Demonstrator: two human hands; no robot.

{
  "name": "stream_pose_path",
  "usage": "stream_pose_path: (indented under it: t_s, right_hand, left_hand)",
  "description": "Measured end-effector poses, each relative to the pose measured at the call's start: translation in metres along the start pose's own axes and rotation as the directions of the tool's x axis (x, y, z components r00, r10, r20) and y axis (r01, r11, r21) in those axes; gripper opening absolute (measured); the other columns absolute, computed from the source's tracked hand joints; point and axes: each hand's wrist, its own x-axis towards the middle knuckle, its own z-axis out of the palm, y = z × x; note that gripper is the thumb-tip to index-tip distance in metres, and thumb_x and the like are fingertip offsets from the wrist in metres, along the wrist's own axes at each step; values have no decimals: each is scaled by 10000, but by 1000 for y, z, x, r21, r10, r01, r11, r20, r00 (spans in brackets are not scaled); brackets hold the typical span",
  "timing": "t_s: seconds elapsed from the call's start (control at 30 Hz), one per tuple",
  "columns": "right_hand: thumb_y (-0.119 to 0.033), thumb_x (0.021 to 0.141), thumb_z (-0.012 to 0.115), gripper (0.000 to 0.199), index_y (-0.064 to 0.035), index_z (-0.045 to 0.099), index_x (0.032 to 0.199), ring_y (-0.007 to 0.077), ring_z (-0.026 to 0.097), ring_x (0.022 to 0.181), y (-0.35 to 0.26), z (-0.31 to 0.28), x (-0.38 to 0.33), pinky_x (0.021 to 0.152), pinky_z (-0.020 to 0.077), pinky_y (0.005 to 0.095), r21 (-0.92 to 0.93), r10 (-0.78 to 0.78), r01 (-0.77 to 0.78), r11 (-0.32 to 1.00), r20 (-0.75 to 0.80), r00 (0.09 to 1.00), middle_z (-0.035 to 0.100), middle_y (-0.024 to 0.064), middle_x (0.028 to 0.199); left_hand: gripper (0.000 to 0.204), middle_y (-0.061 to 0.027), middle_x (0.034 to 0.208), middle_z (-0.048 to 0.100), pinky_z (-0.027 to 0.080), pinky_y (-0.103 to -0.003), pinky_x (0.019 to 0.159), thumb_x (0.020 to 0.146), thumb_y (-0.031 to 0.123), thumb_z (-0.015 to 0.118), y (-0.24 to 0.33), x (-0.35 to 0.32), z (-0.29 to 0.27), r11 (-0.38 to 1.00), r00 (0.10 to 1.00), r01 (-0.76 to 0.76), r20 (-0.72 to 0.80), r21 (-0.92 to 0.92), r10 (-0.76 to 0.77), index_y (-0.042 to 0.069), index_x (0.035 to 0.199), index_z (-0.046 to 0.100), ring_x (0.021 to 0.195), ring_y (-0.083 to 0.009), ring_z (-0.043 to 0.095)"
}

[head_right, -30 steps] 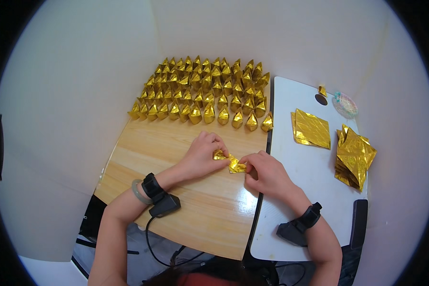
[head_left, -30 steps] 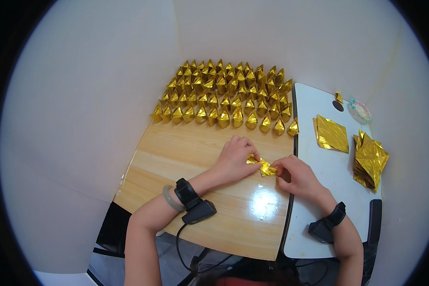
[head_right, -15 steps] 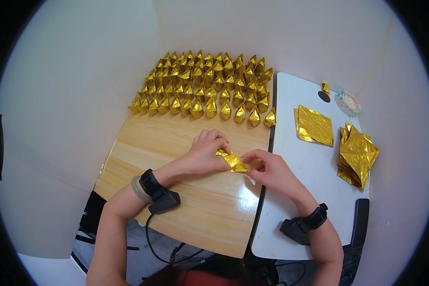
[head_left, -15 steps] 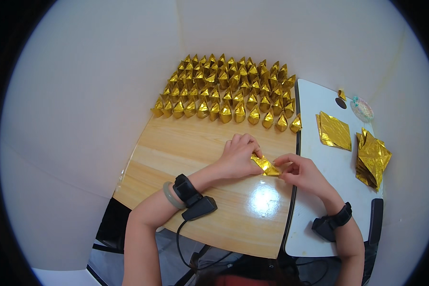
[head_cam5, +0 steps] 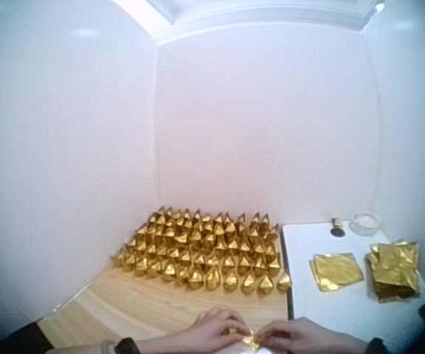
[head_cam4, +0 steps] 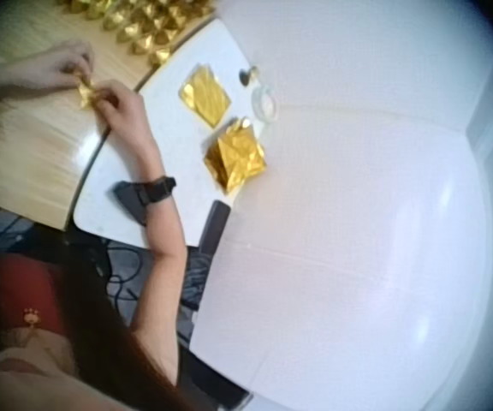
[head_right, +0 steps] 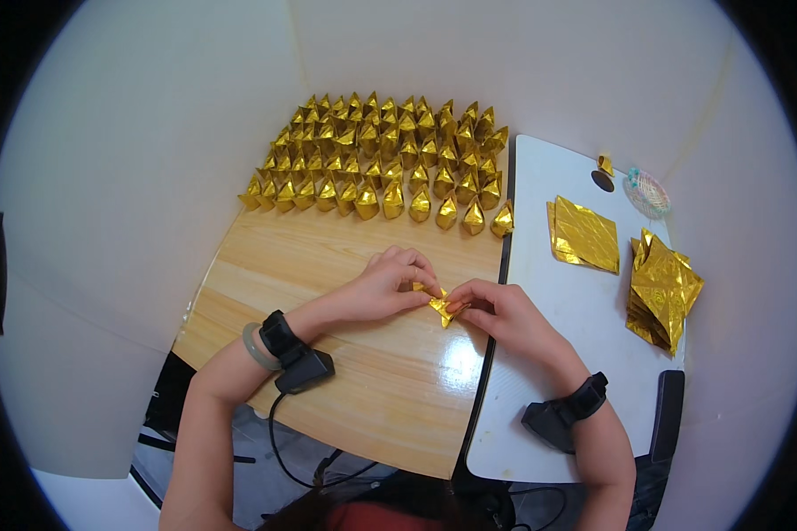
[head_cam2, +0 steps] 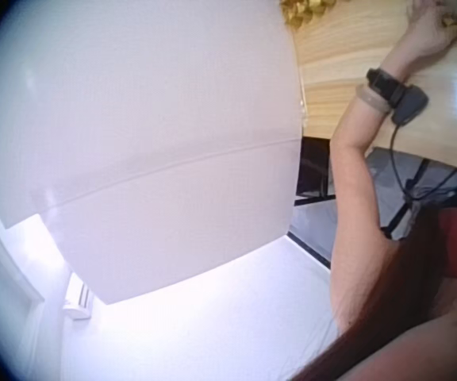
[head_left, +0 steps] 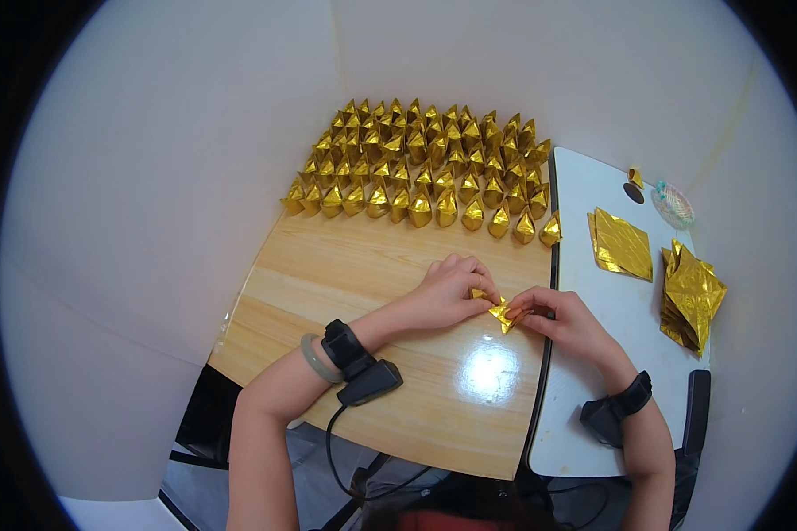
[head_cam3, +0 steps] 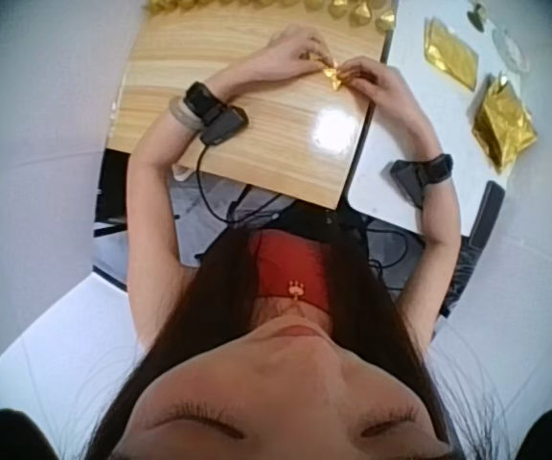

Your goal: Fold gold paper into small boat-like decorative shapes.

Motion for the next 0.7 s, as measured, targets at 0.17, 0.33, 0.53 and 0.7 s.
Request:
stream_pose_path:
  t_s: [0.17,0.33,0.53,0.7]
  right_hand:
    - [-44,903,568,166,-6,616,1057,124,625,904,4,1,1,801,497,265,71,-72,75,995,-51,996,661,80,1014]
    - [-85,883,605,166,-3,618,1027,191,622,785,13,14,10,720,495,283,-208,-174,119,971,-269,947,623,115,903]
    - [-113,851,638,157,-28,589,973,241,610,769,5,26,13,682,495,323,-295,-73,-24,955,-312,947,586,100,886]
    - [-133,831,654,167,-49,560,940,273,591,787,6,30,13,676,488,355,-412,-145,-3,911,-327,934,558,107,893]
  left_hand:
    - [102,-17,920,585,412,-333,832,782,183,718,0,2,2,997,993,-67,-99,31,69,166,880,741,948,-207,540]
    - [127,-21,819,593,451,-304,700,756,168,737,7,1,-2,1000,998,-17,-68,-1,17,130,877,728,813,-193,575]
    - [173,-26,842,621,458,-315,674,765,179,727,12,1,-3,999,994,44,-99,-22,-46,86,894,659,765,-180,586]
    - [151,-53,825,633,468,-363,705,783,250,683,18,3,-3,999,994,50,-100,-4,-50,102,809,662,828,-239,600]
